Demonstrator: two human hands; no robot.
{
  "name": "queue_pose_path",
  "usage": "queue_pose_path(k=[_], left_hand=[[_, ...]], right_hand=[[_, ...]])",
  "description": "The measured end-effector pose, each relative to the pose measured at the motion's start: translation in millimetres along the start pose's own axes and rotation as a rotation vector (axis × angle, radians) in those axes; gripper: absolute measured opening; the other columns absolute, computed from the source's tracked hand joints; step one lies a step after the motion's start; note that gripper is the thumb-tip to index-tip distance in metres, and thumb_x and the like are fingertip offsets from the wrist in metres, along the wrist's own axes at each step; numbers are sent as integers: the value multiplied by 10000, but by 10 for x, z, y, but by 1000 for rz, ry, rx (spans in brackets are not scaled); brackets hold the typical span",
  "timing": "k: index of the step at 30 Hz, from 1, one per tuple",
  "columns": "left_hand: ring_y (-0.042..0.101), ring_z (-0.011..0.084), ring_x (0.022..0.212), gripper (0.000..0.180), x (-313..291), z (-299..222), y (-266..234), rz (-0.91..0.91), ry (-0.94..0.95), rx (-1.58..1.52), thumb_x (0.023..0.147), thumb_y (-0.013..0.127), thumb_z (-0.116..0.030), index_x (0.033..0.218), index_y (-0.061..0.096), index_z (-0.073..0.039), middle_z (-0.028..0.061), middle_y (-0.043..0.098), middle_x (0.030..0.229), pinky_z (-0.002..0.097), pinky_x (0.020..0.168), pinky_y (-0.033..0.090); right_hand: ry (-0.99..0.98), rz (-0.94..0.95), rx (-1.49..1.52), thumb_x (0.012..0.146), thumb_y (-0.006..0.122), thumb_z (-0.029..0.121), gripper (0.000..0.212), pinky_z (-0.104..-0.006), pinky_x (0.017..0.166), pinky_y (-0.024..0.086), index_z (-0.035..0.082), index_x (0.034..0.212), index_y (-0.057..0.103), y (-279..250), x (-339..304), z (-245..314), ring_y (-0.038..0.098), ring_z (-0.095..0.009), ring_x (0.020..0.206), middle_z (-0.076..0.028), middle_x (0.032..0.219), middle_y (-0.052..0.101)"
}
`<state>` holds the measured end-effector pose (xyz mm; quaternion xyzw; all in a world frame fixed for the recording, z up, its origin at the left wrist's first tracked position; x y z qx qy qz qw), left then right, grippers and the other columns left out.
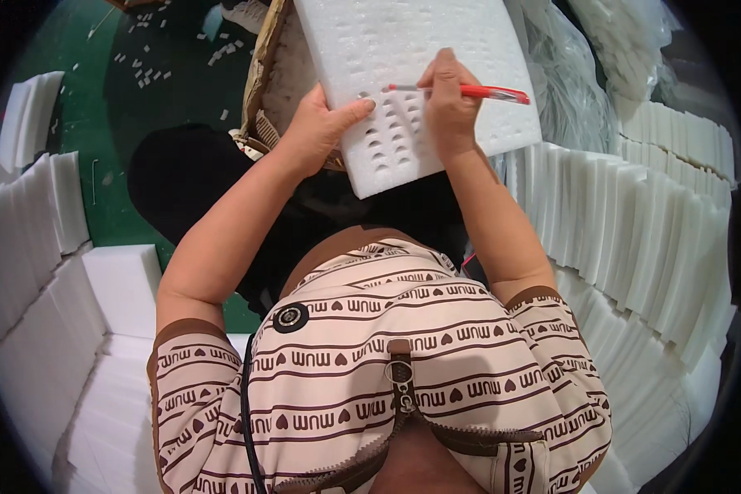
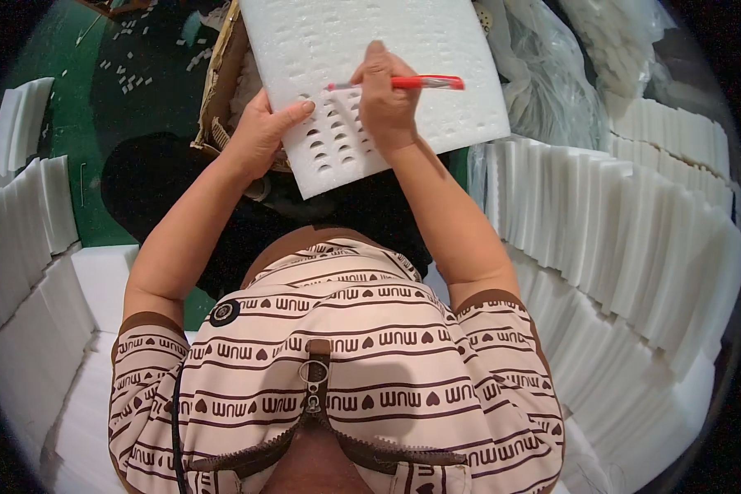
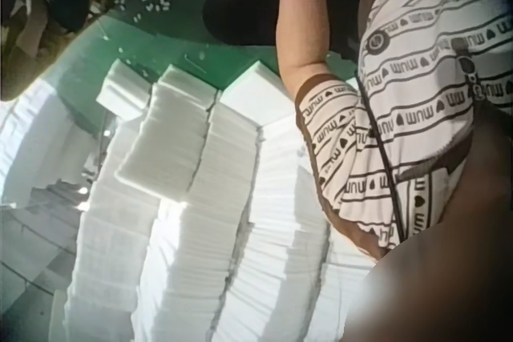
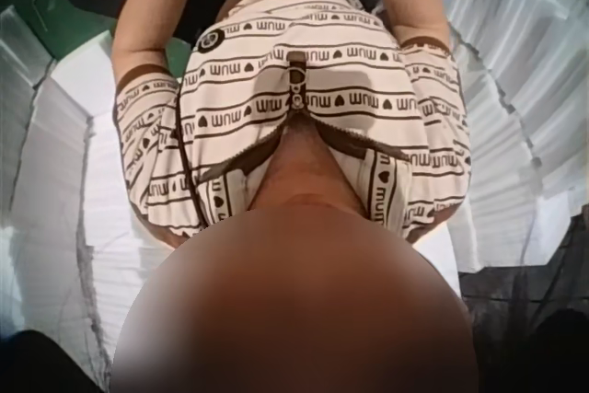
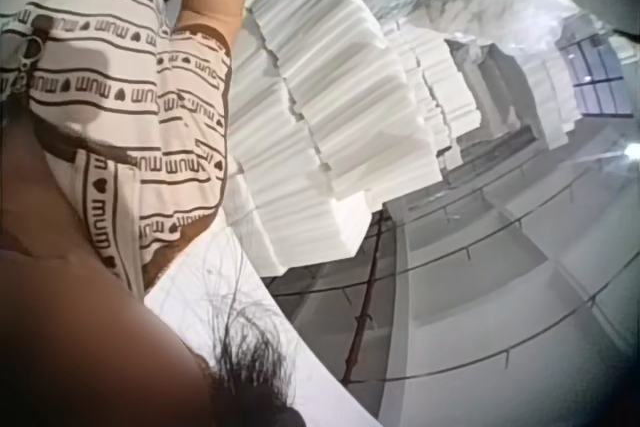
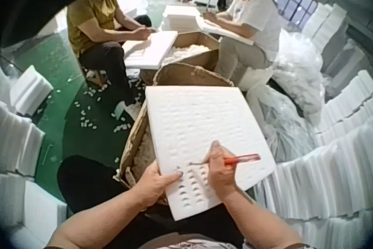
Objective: Processing and checking foam packaging sheets by clearing pre-cut holes with a tool.
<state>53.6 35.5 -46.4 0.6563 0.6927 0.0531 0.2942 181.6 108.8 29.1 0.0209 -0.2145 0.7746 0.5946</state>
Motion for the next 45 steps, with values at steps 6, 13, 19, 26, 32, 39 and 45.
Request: queue_pose_path(k=[6,13,19,26,32,39,45], left_hand=[[624,205,830,439,-2,-54,31,-27,97,101,820,662,-96,1189,454,20,174,614,1004,287,698,535],[622,210,832,510,54,-86,-36,-43,207,78,827,647,-92,1250,380,5,183,592,1048,297,692,535],[619,209,841,551,69,-86,-13,-31,247,210,836,637,-101,1287,333,-13,185,578,1070,300,690,532],[619,212,840,550,28,-119,17,-31,235,146,842,638,-120,1288,331,-19,184,579,1065,294,680,534],[618,212,844,559,24,-137,37,-14,258,192,842,637,-117,1292,320,-19,190,577,1065,288,680,534],[621,213,848,553,20,-125,50,-15,235,156,850,626,-105,1295,310,-19,196,576,1067,284,678,537],[625,219,845,538,62,-107,25,-18,267,273,855,620,-95,1291,312,-20,197,577,1071,287,680,542]], right_hand=[[-117,16,-300,939,460,150,354,-242,476,321,42,606,516,132,122,52,355,-93,493,-7,533,446],[-127,-33,54,973,438,183,388,-234,506,322,46,616,505,68,196,16,352,-88,513,-2,568,452],[-93,115,114,943,457,117,326,-237,513,327,43,629,508,340,104,139,354,-91,531,-7,592,470],[-138,158,79,918,468,90,294,-243,485,328,37,631,501,360,178,156,363,-93,519,-1,583,475],[-260,164,-110,904,485,127,311,-256,465,336,38,606,505,469,144,104,379,-96,490,-2,553,488],[66,-25,254,903,475,123,264,-243,492,330,67,648,508,165,244,-140,354,-106,511,-7,577,470],[-284,89,-415,923,491,198,385,-246,480,341,41,574,525,389,291,96,372,-118,467,-15,538,517]])
Point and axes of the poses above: each hand's wrist, its own x-axis towards the middle knuckle, its own y-axis out of the palm, z = x × y, the point moved 7 cm from there along x, towards the middle knuckle
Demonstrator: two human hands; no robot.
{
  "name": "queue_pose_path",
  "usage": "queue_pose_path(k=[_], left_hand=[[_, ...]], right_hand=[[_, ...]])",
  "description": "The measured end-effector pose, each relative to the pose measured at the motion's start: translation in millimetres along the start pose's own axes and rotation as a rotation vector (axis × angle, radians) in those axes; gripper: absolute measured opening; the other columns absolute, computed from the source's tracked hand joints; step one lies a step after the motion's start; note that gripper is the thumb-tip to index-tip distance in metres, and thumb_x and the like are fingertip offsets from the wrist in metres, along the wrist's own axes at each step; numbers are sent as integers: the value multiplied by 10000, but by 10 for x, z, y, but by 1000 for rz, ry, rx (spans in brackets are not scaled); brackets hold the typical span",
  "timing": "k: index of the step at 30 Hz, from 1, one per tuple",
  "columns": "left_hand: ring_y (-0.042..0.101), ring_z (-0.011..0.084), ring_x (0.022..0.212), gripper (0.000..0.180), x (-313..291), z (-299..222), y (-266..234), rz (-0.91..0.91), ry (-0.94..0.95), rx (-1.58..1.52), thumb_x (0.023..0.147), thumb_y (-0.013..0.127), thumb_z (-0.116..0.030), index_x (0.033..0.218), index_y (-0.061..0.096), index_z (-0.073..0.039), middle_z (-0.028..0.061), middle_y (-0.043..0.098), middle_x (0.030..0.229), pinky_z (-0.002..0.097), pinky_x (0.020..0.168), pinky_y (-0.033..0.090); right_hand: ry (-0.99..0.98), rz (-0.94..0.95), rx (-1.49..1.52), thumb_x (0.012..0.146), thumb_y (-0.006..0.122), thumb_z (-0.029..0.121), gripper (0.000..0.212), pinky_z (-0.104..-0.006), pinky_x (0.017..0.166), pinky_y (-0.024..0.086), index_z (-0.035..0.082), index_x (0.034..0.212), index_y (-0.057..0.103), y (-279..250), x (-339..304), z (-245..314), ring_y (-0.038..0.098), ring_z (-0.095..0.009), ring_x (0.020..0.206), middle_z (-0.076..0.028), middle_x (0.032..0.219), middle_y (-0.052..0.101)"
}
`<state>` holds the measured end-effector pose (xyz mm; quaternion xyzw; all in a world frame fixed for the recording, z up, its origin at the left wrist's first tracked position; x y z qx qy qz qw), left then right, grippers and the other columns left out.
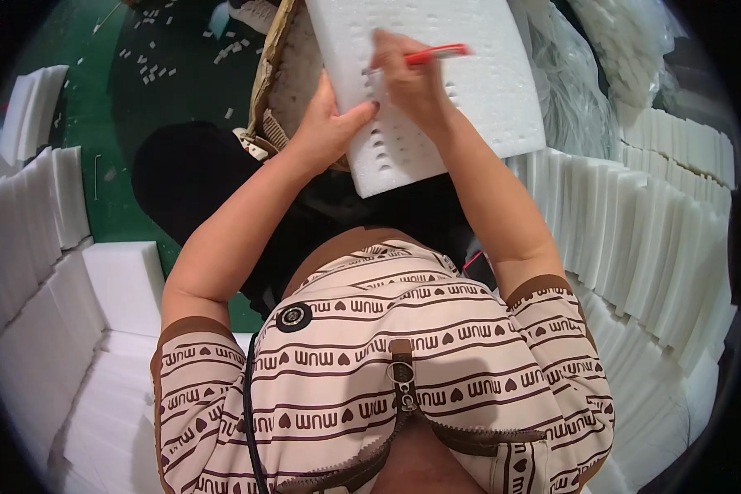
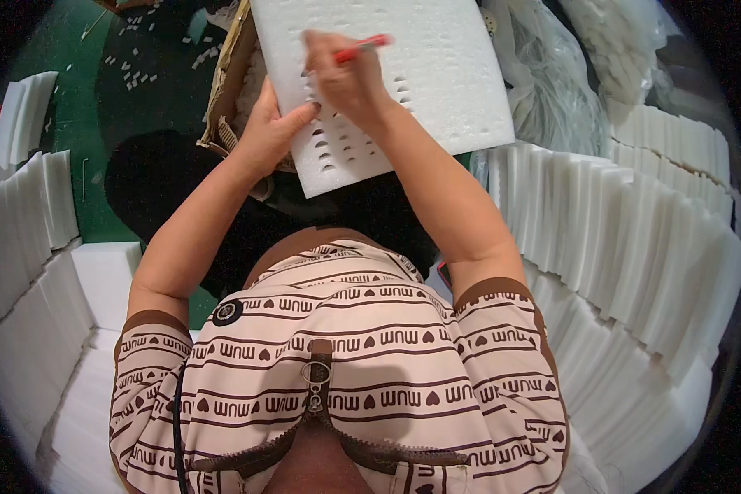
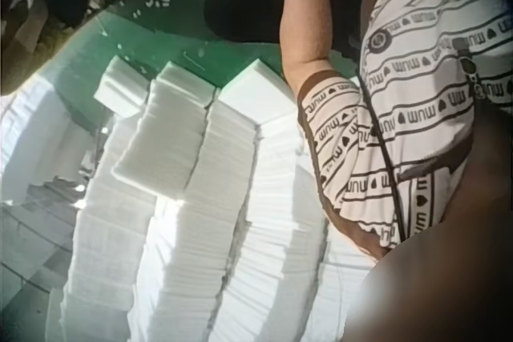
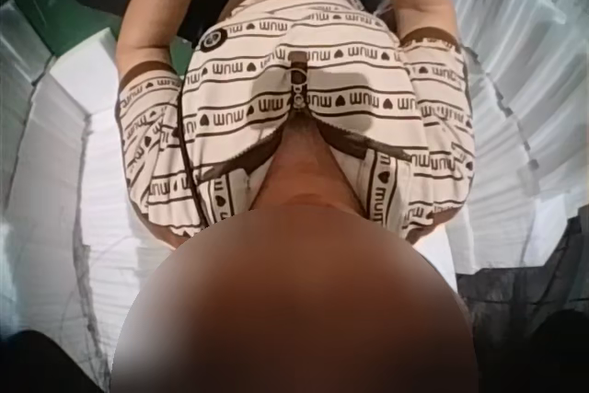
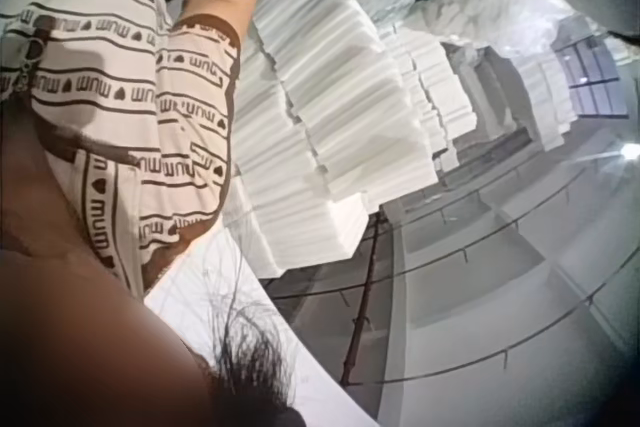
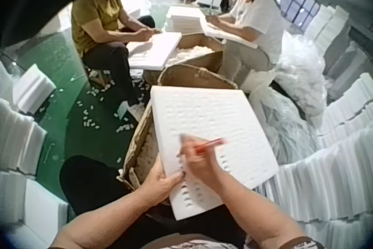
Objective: Processing and checking foam packaging sheets by clearing pre-cut holes with a tool.
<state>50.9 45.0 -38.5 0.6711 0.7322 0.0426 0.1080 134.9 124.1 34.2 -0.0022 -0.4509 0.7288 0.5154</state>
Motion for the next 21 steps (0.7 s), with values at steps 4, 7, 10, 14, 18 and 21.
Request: queue_pose_path(k=[4,7,10,14,18,21], left_hand=[[626,219,837,538,-29,28,-24,2,-19,-147,854,619,-87,1292,313,-21,195,578,1075,291,681,544],[626,223,843,548,-43,14,12,23,9,-117,851,618,-78,1298,307,-24,196,578,1080,293,686,544],[627,225,846,547,-39,2,21,34,0,-130,846,621,-76,1297,315,-25,197,578,1083,294,689,544],[629,228,848,537,-29,34,-51,11,-62,-202,837,632,-80,1288,345,-27,200,578,1089,297,692,544],[633,235,843,500,-14,164,-118,-12,-209,-326,820,653,-93,1249,408,-12,205,579,1088,301,696,546],[633,241,844,478,54,144,-81,-59,-334,-413,812,660,-96,1224,435,-3,202,587,1072,314,705,545]], right_hand=[[336,-216,595,929,486,181,379,-243,484,345,37,581,531,-212,-30,-321,377,-124,466,-15,540,517],[283,-141,554,943,476,208,396,-234,484,333,50,582,524,-150,-21,-305,369,-108,477,-4,543,491],[222,-79,508,956,466,235,413,-225,485,321,62,584,517,-74,-4,-303,361,-92,488,7,547,466],[312,-133,583,969,462,274,435,-212,488,295,76,584,507,-125,-16,-408,343,-72,505,23,548,427],[521,-299,689,969,466,289,446,-218,490,273,78,577,497,-422,-172,-730,324,-72,517,31,545,395],[476,-270,627,970,465,289,453,-216,491,270,78,571,493,-385,-229,-692,320,-71,519,31,545,391]])
Point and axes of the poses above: each hand's wrist, its own x-axis towards the middle knuckle, its own y-axis out of the palm, z = x × y, the point moved 7 cm from there along x, towards the middle knuckle
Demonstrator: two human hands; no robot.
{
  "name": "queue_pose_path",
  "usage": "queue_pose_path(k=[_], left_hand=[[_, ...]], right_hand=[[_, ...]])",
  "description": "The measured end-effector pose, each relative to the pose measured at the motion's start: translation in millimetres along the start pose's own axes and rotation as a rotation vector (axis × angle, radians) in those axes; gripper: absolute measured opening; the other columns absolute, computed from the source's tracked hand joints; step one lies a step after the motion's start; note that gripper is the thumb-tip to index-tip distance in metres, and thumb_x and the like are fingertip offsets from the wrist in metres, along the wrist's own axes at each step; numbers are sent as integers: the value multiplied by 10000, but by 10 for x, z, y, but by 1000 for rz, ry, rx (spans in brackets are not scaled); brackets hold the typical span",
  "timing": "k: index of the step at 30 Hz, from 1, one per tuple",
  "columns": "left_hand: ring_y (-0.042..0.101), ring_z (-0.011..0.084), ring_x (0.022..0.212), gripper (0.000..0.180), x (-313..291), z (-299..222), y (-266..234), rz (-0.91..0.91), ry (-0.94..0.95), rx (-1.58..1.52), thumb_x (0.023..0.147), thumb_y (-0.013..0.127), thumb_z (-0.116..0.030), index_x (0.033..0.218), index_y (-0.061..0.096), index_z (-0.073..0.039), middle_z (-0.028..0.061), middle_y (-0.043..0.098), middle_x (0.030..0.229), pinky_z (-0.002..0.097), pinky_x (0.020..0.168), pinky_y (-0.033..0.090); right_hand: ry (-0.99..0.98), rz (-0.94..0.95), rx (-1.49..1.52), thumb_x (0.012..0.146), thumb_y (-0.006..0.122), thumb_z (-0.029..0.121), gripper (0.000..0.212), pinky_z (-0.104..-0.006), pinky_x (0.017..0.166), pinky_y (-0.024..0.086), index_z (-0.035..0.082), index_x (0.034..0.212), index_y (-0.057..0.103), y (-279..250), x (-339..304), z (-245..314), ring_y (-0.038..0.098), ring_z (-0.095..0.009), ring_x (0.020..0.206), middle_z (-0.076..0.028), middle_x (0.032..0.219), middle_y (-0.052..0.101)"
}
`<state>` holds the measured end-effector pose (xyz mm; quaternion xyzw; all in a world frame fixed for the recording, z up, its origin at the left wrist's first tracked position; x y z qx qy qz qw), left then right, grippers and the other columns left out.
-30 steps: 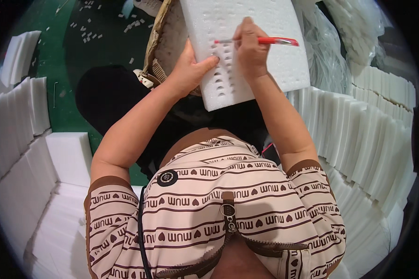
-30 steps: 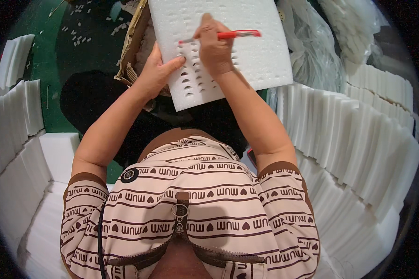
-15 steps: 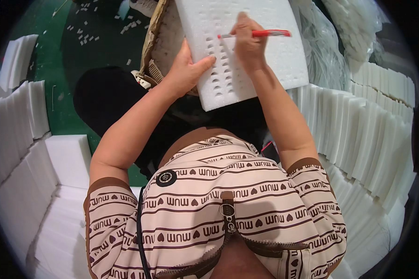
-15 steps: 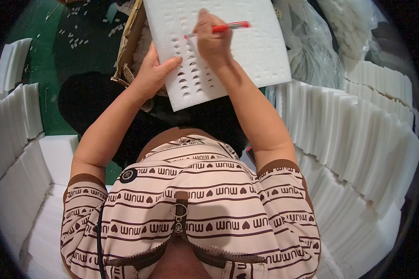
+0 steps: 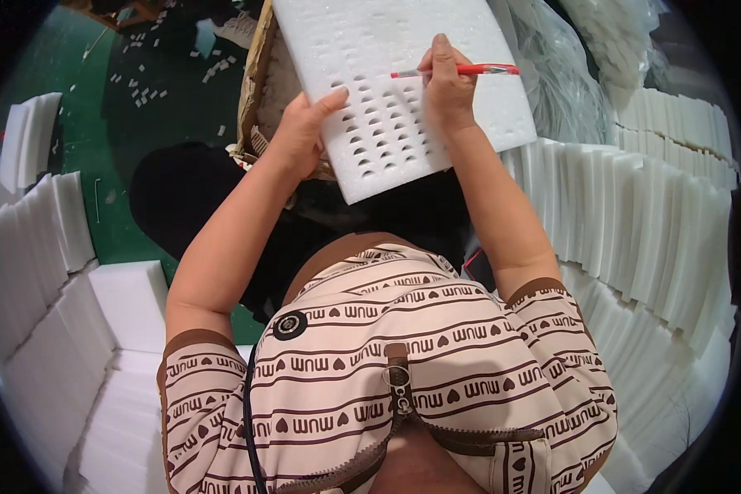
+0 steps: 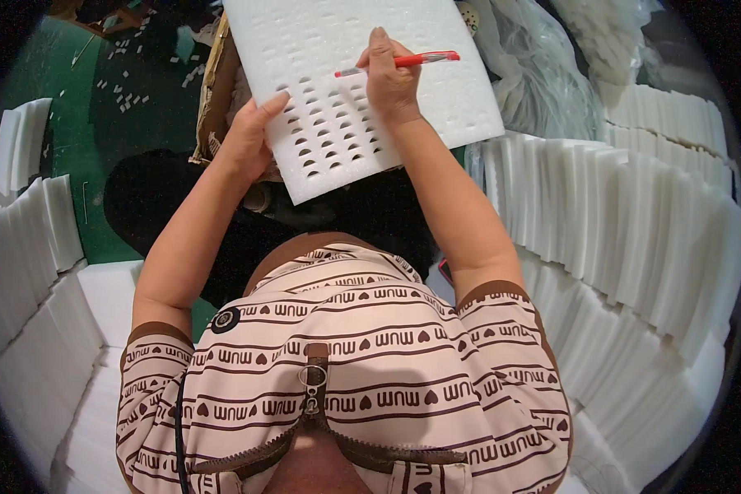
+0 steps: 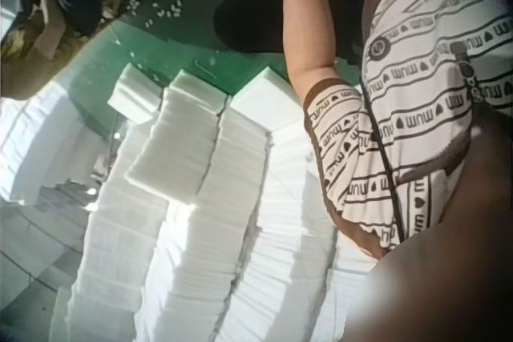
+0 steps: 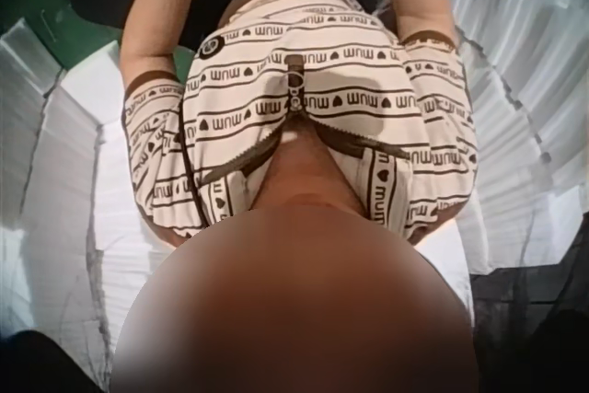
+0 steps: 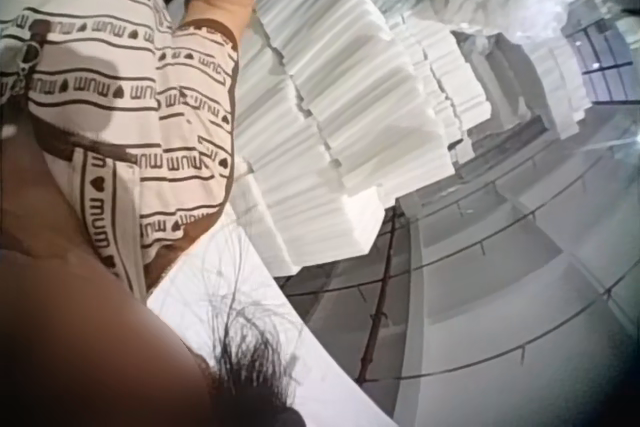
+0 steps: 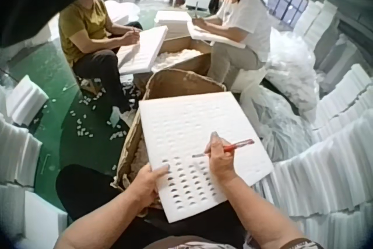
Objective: Processing and checking foam packaging sheets by clearing pre-cut holes with a tool.
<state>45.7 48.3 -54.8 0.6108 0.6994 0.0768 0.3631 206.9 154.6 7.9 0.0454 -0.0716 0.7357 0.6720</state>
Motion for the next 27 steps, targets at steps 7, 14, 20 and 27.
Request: queue_pose_path(k=[7,14,20,27], left_hand=[[634,255,837,434,29,23,-57,-59,36,-11,803,666,-96,1174,470,16,186,611,1014,328,699,541],[635,243,800,401,2,7,-65,-59,134,68,804,664,-89,1149,487,10,169,623,972,310,666,539],[631,222,773,390,-32,-16,-42,-74,135,106,805,660,-81,1145,493,12,159,626,961,302,653,540],[625,210,767,401,6,3,-111,-69,137,38,802,664,-81,1153,493,9,155,627,965,305,660,538]], right_hand=[[-108,160,-49,975,462,272,452,-210,492,268,72,570,483,115,-100,47,316,-72,519,26,552,402],[-357,277,-469,955,474,250,455,-219,460,303,51,547,494,296,-177,186,344,-91,463,0,499,433],[-272,228,-359,913,494,133,357,-232,477,297,67,562,473,256,-176,133,358,-84,508,7,555,458],[-458,275,-470,853,471,58,300,-245,462,311,65,553,485,392,-156,264,369,-92,489,2,551,475]])
Point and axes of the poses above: each hand's wrist, its own x-axis towards the middle knuckle, its own y-axis out of the palm, z = x × y, the point moved 7 cm from there along x, towards the middle knuckle
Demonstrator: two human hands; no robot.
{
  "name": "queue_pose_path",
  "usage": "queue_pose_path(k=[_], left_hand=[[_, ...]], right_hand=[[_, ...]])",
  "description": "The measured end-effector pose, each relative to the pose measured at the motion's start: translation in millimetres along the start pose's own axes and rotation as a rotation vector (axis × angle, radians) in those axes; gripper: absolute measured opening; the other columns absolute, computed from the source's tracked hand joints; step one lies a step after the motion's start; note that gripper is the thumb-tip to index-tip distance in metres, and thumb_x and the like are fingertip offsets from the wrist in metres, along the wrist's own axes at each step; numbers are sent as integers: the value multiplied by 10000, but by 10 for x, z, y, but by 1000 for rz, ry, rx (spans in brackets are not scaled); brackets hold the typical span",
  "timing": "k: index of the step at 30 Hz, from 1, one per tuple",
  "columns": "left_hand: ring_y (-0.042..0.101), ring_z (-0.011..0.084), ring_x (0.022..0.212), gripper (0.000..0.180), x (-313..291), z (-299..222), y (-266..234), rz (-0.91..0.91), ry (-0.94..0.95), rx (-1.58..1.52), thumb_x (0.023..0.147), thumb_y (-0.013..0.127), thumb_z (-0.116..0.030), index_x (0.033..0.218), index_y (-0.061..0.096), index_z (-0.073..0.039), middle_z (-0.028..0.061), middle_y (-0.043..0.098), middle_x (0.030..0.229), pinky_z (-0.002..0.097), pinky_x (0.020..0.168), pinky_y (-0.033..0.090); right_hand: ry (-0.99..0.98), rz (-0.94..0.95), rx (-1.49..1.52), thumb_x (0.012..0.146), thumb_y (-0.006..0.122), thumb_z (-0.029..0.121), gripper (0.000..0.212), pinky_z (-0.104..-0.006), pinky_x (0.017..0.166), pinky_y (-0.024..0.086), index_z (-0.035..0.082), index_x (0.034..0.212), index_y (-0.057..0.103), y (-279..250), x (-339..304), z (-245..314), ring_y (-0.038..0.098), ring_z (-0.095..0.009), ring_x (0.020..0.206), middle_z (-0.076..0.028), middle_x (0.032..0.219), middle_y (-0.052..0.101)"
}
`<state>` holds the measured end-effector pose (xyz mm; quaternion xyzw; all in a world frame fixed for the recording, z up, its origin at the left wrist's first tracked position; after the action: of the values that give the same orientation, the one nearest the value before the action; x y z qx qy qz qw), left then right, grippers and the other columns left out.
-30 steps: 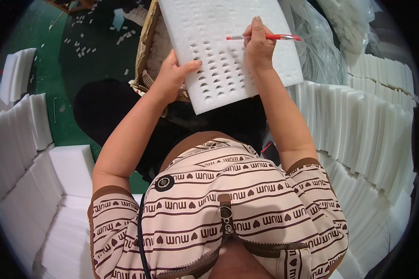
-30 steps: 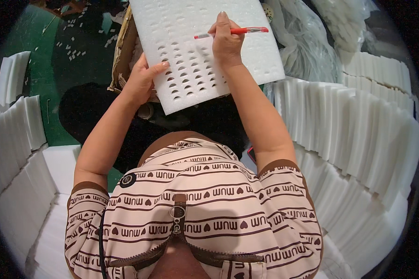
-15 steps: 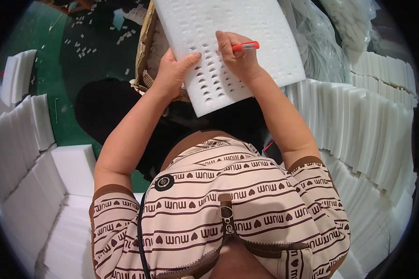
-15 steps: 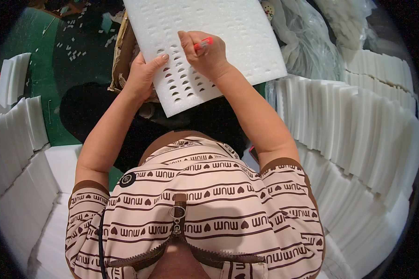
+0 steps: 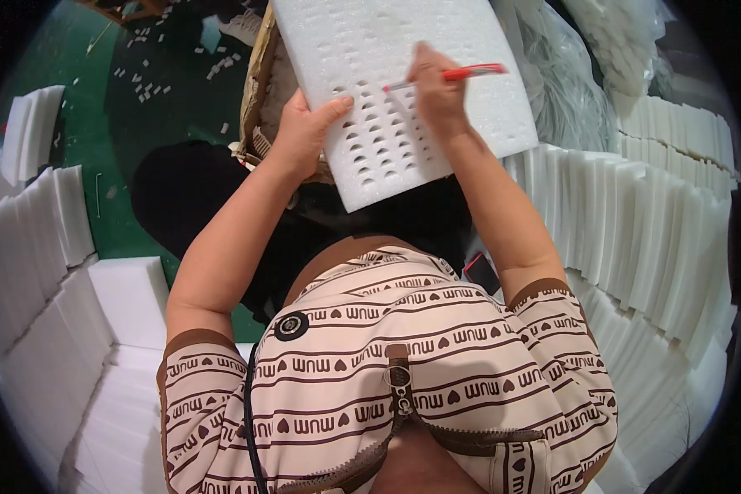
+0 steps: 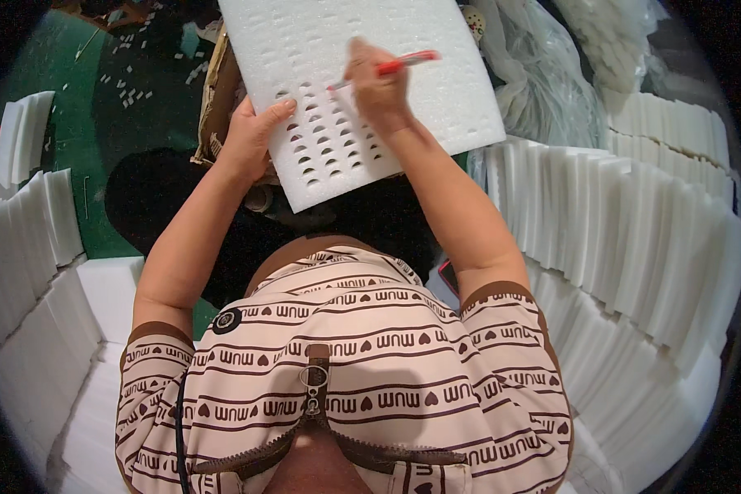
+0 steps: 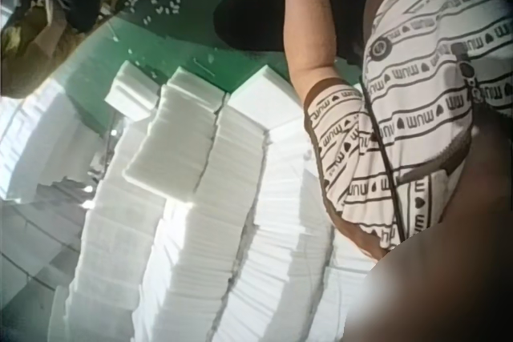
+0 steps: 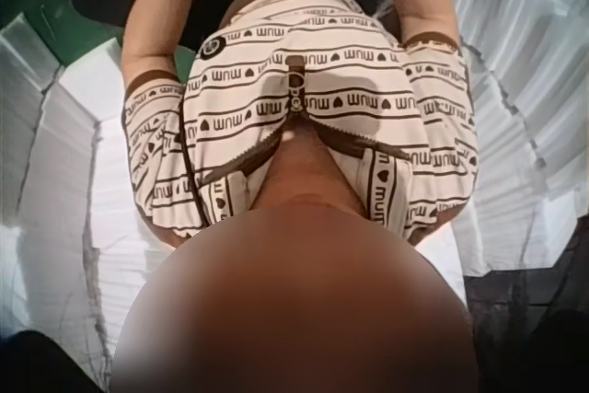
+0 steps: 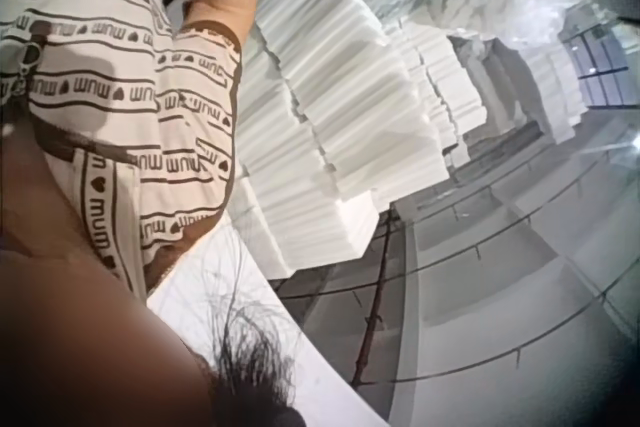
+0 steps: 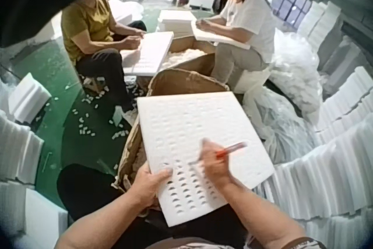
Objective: Processing and checking foam packaging sheets by clearing pre-cut holes with a tool.
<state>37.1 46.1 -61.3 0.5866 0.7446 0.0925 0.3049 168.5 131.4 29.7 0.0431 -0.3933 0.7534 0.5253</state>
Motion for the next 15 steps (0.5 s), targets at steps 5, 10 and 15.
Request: queue_pose_path(k=[5,10,15], left_hand=[[623,206,767,401,-51,-68,55,16,26,56,801,665,-82,1152,493,7,154,627,966,303,660,537],[622,203,772,403,-7,-60,91,39,57,79,802,663,-86,1155,492,8,154,627,968,303,662,538],[622,204,764,402,-67,-101,80,30,42,38,801,661,-84,1153,492,9,152,629,958,306,662,537]], right_hand=[[124,-124,301,824,413,-23,287,-238,478,319,56,558,487,-44,13,-119,360,-87,504,5,573,473],[402,14,499,902,469,60,289,-232,561,361,46,620,531,189,-90,-953,402,-100,564,3,613,487],[435,-166,267,928,481,139,320,-224,571,372,49,626,537,-291,-52,-399,423,-102,573,0,614,492]])
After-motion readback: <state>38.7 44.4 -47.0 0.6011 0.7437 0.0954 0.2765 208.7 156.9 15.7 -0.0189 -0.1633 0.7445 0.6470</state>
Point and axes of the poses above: each hand's wrist, its own x-axis towards the middle knuckle, its own y-axis out of the palm, z = x × y, the point moved 7 cm from there along x, towards the middle knuckle
